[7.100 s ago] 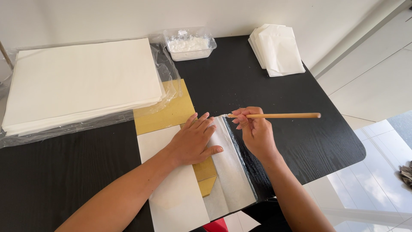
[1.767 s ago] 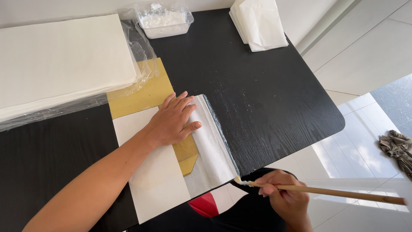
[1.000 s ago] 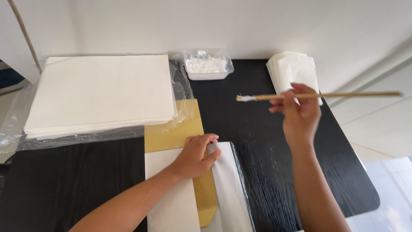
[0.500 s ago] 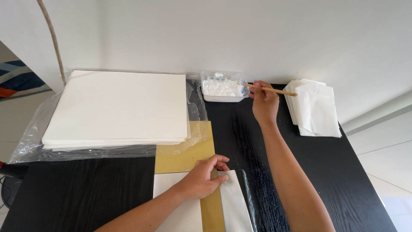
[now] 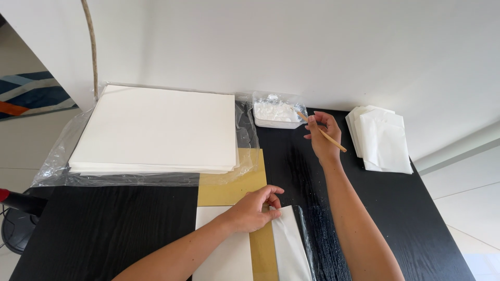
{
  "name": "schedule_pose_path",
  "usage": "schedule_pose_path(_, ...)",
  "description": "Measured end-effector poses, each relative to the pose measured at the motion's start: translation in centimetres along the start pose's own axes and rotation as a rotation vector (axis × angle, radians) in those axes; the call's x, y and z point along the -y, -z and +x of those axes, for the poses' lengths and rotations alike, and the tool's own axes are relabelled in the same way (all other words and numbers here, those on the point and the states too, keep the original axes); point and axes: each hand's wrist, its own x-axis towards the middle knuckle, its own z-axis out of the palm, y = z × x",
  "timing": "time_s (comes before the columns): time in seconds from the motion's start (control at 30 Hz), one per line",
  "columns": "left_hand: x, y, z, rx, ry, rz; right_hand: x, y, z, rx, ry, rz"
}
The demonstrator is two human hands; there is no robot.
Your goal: Manually folding paper sheets and applying glue with a brush to assemble bags using a template.
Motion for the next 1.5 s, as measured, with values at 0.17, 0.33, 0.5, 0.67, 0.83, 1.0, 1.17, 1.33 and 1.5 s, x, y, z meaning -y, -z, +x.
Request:
schedule_pose_path(0.17,0.8,0.1,-0.4,-0.002,-0.122,0.006,-1.4,0.0,-0.9,-0.078,0.065,0.124)
schedule_pose_path(0.33,1.1,-0.2,-0.2,-0.049,-0.122,-0.020,-1.9,0.5,-1.4,-0.033,0.026,0.131)
schedule_pose_path(0.5,1.7,-0.5,0.1,-0.104,-0.142,-0.047,-1.7,0.7,-2.0,-0.012,0.004,0.114)
schedule_pose_path(0.67,1.0,-0.3,-0.1,-0.116,-0.103,-0.033,-2.0,1.1,-2.5,0.033,-0.060,0.081)
schedule_pose_path(0.83,1.4,-0.2,0.1,-0.146,-0.105,-0.058,-2.6,1.3,-3.0,0.082,-0.117,0.110)
schedule_pose_path(1.0,1.6,-0.2,0.2,-0.155,-0.110,-0.084,-2.4,2.0,-5.2,0.085,-0.236,0.139)
schedule_pose_path(1.17,1.5,-0.1,0.3,-0.157,-0.141,-0.150,2.8,4.4,-16.4,0.068,-0.459,0.415)
schedule_pose_path(1.33,-0.4,-0.1,-0.3,-0.160,-0.020,-0.029,12.0,4.0,-27.2,-0.225,-1.039,0.767)
schedule_pose_path(1.5,-2.4,-0.1,-2.5,-0.220,-0.153,0.260,6.8,5.4,-30.6,-0.090,-0.981,0.966)
